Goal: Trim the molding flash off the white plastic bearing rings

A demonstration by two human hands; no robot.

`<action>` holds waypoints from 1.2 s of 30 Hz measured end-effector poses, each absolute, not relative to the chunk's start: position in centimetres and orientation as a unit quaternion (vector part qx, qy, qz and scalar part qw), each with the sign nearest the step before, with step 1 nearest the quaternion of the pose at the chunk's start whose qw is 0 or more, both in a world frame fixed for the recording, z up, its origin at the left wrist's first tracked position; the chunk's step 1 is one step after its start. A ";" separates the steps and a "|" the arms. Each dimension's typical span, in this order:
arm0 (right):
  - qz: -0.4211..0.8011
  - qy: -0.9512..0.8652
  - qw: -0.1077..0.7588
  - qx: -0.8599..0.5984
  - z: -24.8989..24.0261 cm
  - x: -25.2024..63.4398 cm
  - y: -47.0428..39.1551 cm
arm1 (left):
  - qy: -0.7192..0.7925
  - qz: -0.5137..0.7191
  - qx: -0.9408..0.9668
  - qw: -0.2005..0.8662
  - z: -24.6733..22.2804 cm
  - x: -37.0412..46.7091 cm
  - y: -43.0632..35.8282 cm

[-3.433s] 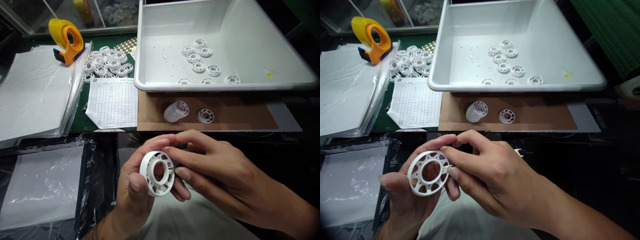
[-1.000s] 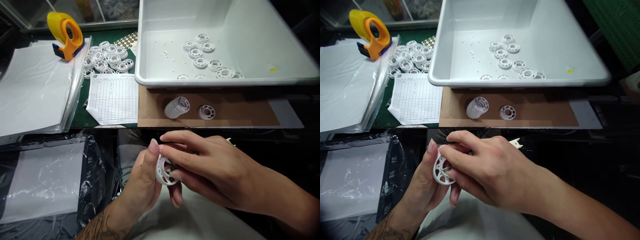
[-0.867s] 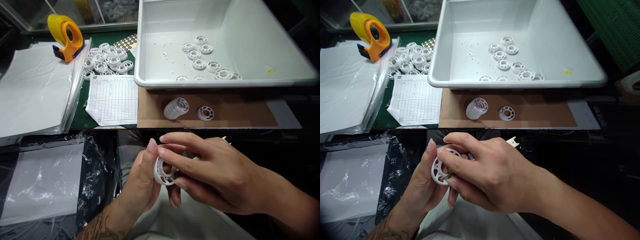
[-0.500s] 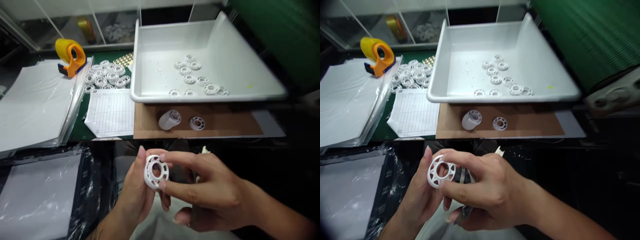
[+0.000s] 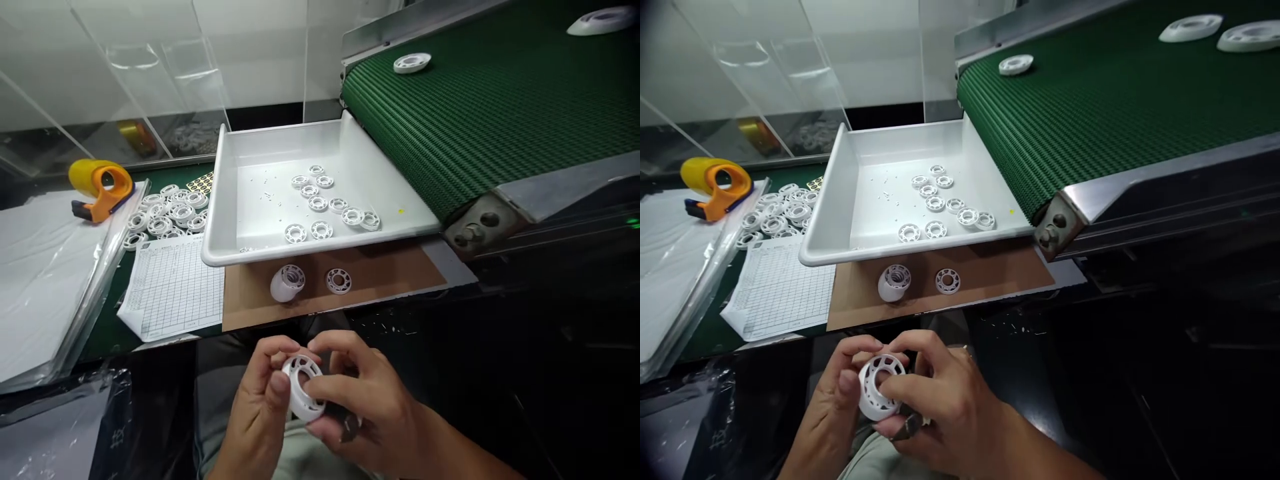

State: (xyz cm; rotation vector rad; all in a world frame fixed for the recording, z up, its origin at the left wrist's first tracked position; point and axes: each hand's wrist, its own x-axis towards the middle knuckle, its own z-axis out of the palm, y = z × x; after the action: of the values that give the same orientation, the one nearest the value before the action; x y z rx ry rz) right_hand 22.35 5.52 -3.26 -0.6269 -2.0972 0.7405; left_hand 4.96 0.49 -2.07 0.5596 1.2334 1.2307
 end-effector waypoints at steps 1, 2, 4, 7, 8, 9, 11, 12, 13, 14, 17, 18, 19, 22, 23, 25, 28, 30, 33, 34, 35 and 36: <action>0.303 -0.827 0.406 -0.244 -3.4 23.0 5.8 | 0.508 0.526 0.270 0.627 -2.2 4.6 0.6; 0.312 -0.825 0.406 -0.239 -3.5 23.6 6.0 | 0.481 0.508 0.293 0.651 -2.5 4.3 0.7; 0.328 -0.823 0.403 -0.229 -3.9 24.6 6.3 | 0.435 0.446 0.325 0.712 -3.1 3.5 0.8; 0.358 -0.817 0.399 -0.213 -4.6 25.6 6.5 | 0.385 0.345 0.353 0.780 -3.8 2.5 1.1; 0.360 -0.815 0.399 -0.216 -4.8 25.9 6.6 | 0.382 0.323 0.369 0.783 -3.7 2.3 1.3; 0.355 -0.813 0.402 -0.226 -5.0 26.4 6.8 | 0.388 0.311 0.398 0.771 -3.4 2.1 1.7; 0.322 -0.809 0.411 -0.270 -5.4 27.6 7.6 | 0.434 0.308 0.503 0.681 -2.2 1.8 3.0; 0.300 -0.804 0.416 -0.300 -5.7 28.2 8.2 | 0.462 0.306 0.582 0.595 -1.5 1.7 3.9; 0.277 -0.797 0.421 -0.333 -6.0 29.0 8.8 | 0.483 0.304 0.661 0.486 -0.8 1.7 4.9; 0.255 -0.788 0.426 -0.364 -6.4 29.6 9.5 | 0.493 0.294 0.732 0.366 -0.3 1.7 5.8; 0.208 -0.769 0.430 -0.425 -7.9 30.9 11.0 | 0.459 0.228 0.856 0.069 -0.1 2.0 8.4; 0.201 -0.767 0.427 -0.435 -8.3 31.1 11.2 | 0.447 0.211 0.869 0.015 -0.5 2.0 9.0; 0.197 -0.767 0.423 -0.441 -8.8 31.1 11.2 | 0.446 0.203 0.871 -0.015 -1.0 2.0 9.5; 0.198 -0.768 0.405 -0.455 -9.7 30.9 10.9 | 0.464 0.199 0.861 -0.055 -2.6 1.8 10.1; 0.198 -0.767 0.400 -0.461 -10.0 30.8 10.8 | 0.468 0.195 0.860 -0.062 -3.0 1.7 10.2; 0.198 -0.764 0.392 -0.472 -10.4 30.8 10.9 | 0.473 0.184 0.859 -0.069 -3.7 1.5 10.4; 0.201 -0.764 0.380 -0.481 -10.9 31.0 11.7 | 0.496 0.162 0.850 -0.067 -4.4 1.4 10.8; 0.206 -0.765 0.374 -0.483 -11.1 31.0 12.4 | 0.527 0.139 0.837 -0.056 -4.7 1.2 11.2; 0.214 -0.762 0.367 -0.488 -11.2 31.1 13.1 | 0.576 0.088 0.813 -0.016 -4.7 0.8 11.7; 0.217 -0.761 0.364 -0.491 -11.1 31.1 13.3 | 0.587 0.069 0.807 0.003 -4.4 0.5 11.8; 0.222 -0.760 0.360 -0.494 -11.0 31.1 13.4 | 0.594 0.050 0.803 0.025 -4.0 0.2 11.9; 0.227 -0.758 0.357 -0.497 -11.0 31.1 13.5 | 0.598 0.031 0.800 0.047 -3.6 -0.1 12.0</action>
State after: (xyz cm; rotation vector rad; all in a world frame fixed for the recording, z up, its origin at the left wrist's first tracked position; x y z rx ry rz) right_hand 31.08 13.53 -10.95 -1.2823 -1.9579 0.5850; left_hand -0.10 12.02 -3.61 2.4407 1.8235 0.0947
